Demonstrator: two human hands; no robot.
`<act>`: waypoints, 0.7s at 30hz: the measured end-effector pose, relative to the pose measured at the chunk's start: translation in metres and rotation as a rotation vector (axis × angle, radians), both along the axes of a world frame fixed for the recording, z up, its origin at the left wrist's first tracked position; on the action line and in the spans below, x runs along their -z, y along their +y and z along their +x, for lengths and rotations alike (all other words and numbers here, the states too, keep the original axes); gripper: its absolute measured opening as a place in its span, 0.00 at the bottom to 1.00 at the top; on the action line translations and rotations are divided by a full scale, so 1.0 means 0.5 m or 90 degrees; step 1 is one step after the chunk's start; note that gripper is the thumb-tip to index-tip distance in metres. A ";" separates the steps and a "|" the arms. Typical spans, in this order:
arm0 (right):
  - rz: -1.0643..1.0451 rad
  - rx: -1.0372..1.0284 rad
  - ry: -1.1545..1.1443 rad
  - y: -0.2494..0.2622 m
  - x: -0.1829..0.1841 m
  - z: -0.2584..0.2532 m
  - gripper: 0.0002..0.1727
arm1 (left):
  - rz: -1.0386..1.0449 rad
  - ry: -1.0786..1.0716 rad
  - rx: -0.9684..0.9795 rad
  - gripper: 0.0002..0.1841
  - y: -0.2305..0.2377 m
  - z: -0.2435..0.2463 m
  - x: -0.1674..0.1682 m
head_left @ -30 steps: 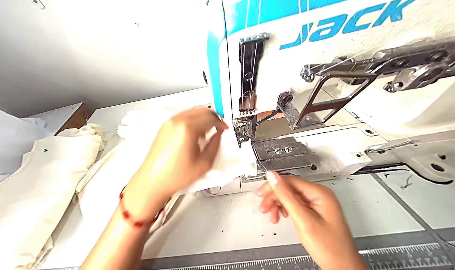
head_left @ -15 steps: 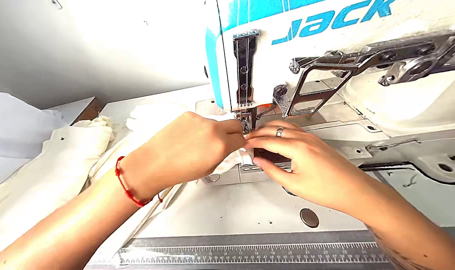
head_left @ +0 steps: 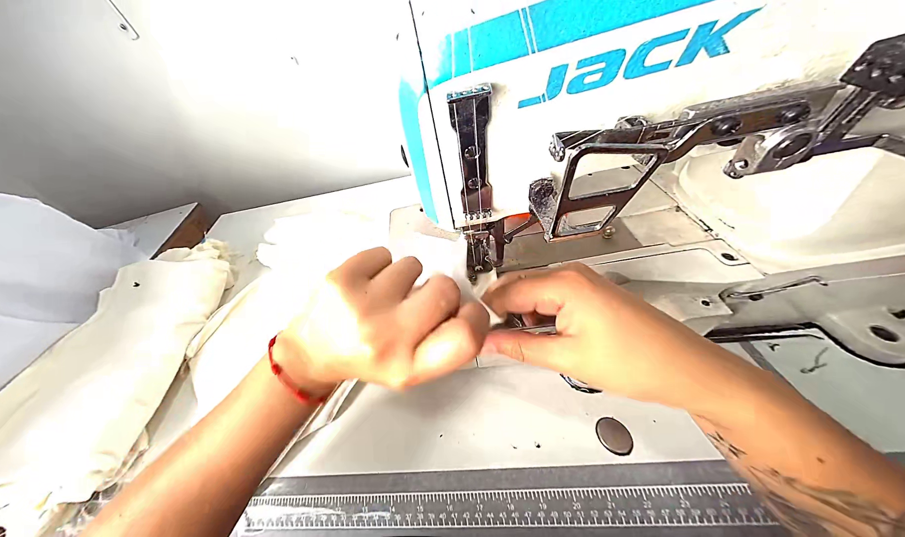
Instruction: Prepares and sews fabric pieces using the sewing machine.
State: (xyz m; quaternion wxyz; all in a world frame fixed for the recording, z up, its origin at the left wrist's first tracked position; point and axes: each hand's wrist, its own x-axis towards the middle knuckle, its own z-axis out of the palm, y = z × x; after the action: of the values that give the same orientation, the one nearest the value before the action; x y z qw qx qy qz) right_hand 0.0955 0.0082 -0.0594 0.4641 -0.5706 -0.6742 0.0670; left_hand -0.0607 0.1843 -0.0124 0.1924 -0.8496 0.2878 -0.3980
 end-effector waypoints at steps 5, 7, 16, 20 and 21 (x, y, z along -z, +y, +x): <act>0.026 0.035 0.092 -0.037 0.049 -0.045 0.17 | -0.154 0.188 0.030 0.06 -0.081 -0.095 0.136; 0.056 0.077 0.173 -0.037 0.058 -0.064 0.15 | -0.281 0.117 -0.036 0.07 -0.116 -0.089 0.208; 0.165 0.154 0.207 -0.008 0.026 -0.102 0.09 | -0.580 -0.159 -0.344 0.13 -0.177 0.042 0.202; 0.154 0.154 0.220 -0.016 0.031 -0.099 0.09 | -0.548 -0.158 -0.285 0.15 -0.161 0.047 0.205; 0.152 0.145 0.227 -0.018 0.035 -0.099 0.10 | -0.540 -0.145 -0.238 0.15 -0.150 0.040 0.212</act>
State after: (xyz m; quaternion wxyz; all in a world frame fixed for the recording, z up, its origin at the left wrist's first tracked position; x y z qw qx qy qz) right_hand 0.0458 -0.0010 -0.0768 0.6447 -0.5629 -0.5161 0.0335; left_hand -0.0405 0.1092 -0.1181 -0.0731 -0.8412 -0.0808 -0.5296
